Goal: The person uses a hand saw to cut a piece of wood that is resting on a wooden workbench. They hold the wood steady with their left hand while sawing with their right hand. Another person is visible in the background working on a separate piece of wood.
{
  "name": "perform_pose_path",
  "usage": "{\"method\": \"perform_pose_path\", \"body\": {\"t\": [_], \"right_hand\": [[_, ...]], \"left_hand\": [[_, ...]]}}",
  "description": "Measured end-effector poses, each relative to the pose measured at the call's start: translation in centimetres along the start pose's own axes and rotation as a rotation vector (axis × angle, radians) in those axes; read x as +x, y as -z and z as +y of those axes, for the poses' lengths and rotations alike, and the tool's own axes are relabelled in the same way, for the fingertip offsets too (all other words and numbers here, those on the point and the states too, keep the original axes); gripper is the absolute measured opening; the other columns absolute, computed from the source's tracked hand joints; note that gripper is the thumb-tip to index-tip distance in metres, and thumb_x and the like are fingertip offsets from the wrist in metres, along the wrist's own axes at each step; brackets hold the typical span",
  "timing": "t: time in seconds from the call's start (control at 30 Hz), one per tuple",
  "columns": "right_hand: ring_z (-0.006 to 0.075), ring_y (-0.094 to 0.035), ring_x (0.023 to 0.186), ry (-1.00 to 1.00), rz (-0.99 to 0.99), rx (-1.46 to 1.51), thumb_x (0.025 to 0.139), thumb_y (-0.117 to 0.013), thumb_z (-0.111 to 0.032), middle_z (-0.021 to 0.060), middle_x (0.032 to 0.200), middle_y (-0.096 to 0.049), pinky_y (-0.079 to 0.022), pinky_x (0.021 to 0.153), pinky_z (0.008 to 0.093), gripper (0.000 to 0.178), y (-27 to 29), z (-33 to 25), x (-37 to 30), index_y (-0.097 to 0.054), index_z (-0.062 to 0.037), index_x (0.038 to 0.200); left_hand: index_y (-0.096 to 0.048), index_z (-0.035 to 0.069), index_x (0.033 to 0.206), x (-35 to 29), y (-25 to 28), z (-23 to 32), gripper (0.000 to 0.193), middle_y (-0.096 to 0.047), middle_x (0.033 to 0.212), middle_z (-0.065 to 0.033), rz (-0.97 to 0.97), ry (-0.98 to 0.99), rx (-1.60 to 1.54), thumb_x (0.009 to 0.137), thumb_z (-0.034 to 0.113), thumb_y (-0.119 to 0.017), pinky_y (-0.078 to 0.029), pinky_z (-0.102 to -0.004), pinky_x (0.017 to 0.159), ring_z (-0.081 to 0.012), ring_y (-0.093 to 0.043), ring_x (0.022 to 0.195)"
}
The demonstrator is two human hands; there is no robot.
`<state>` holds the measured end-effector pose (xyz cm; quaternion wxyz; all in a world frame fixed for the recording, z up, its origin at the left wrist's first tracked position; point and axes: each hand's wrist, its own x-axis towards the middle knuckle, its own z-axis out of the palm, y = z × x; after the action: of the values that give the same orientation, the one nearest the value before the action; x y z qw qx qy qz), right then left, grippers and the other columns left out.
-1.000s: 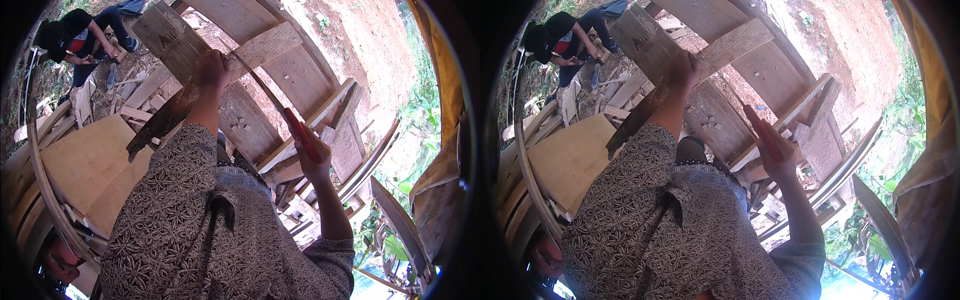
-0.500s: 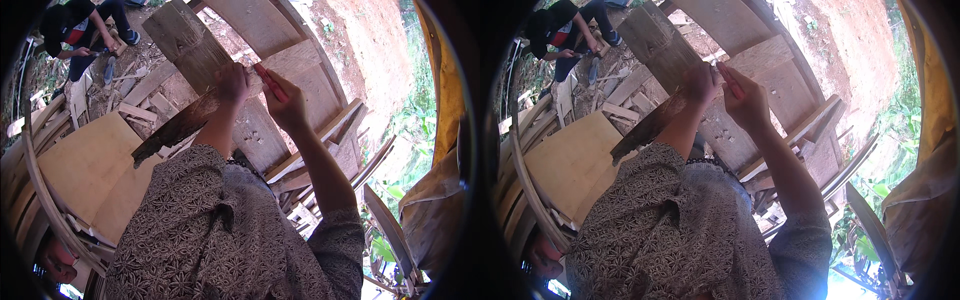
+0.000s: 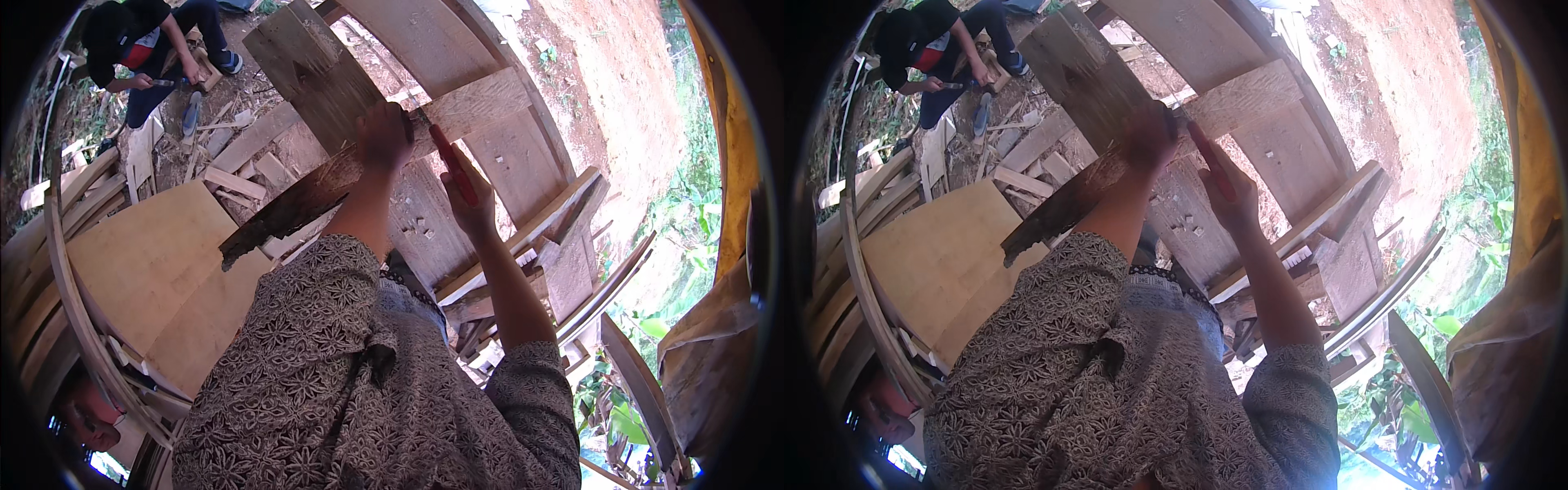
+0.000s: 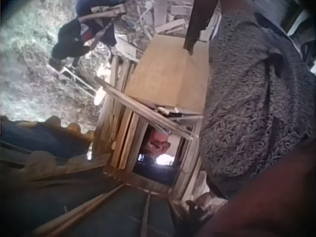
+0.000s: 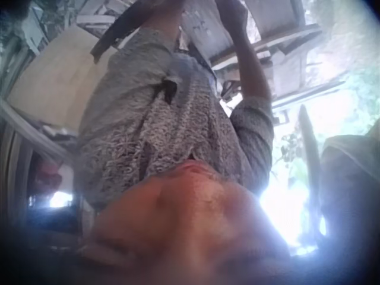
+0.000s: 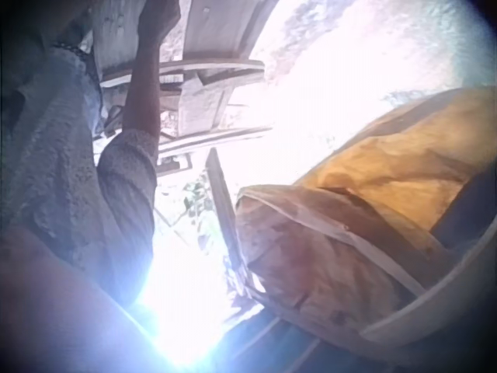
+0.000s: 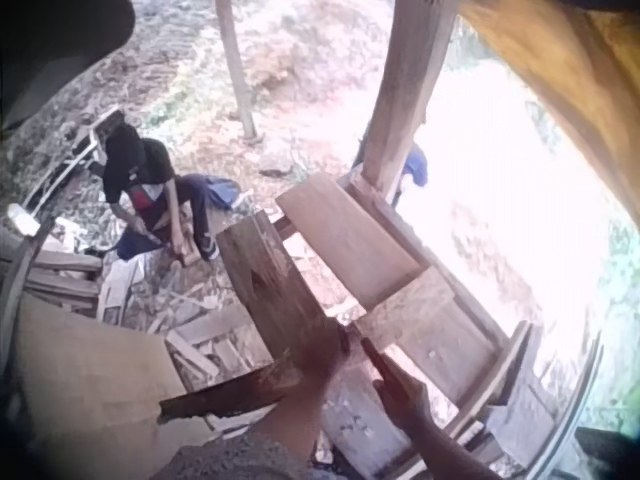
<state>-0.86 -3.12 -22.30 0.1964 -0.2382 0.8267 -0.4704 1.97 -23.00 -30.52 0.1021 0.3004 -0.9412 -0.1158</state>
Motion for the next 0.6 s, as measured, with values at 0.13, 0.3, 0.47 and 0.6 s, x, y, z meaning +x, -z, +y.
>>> {"method": "perform_pose_path", "body": {"t": [0.13, 0.3, 0.47, 0.6], "right_hand": [[0.0275, -0.067, 0.124, -0.006, -0.021, 0.066, 0.092, -0.076, -0.007, 0.0134, 0.134, -0.069, -0.053, 0.100, 0.0381, 0.059, 0.6, 1.6, -1.1, -0.056, -0.0153, 0.146], [0.0160, -0.066, 0.115, 0.066, 0.043, 0.102, 0.098, -0.074, -0.018, 0.0110, 0.129, -0.071, -0.050, 0.101, 0.0317, 0.054, 2.8, 2.0, -5.6, -0.055, -0.0063, 0.148], [0.0244, -0.053, 0.140, -0.105, -0.131, 0.048, 0.095, -0.055, 0.014, 0.0157, 0.147, -0.059, -0.043, 0.113, 0.0346, 0.057, 10.1, -7.4, -10.6, -0.047, 0.0002, 0.150], [0.0240, -0.057, 0.136, -0.061, -0.138, 0.012, 0.095, -0.055, 0.013, 0.0175, 0.145, -0.061, -0.045, 0.111, 0.0336, 0.052, 13.3, -12.9, -9.7, -0.051, 0.0021, 0.146]], "left_hand": [[-0.061, 0.008, 0.103, 0.4, -0.3, -0.2, 0.025, -0.063, 0.106, -0.0152, -0.011, -0.014, -0.035, 0.102, 0.031, -0.050, -0.048, -0.0553, 0.087, -0.0353, -0.063, 0.104], [-0.059, 0.010, 0.104, 0.4, 0.1, 0.4, 0.021, -0.062, 0.109, -0.0127, -0.027, 0.003, -0.027, 0.100, 0.030, -0.054, -0.045, -0.0523, 0.090, -0.0323, -0.061, 0.106], [-0.060, 0.010, 0.100, 0.3, -0.2, -0.6, 0.020, -0.062, 0.101, -0.0128, 0.098, -0.015, -0.093, 0.100, 0.029, -0.052, -0.047, -0.0533, 0.085, -0.0339, -0.062, 0.099], [-0.059, 0.009, 0.098, 0.5, 0.0, -0.2, 0.019, -0.061, 0.099, -0.0129, 0.110, -0.037, -0.117, 0.099, 0.027, -0.053, -0.047, -0.0532, 0.085, -0.0342, -0.061, 0.098]]}}
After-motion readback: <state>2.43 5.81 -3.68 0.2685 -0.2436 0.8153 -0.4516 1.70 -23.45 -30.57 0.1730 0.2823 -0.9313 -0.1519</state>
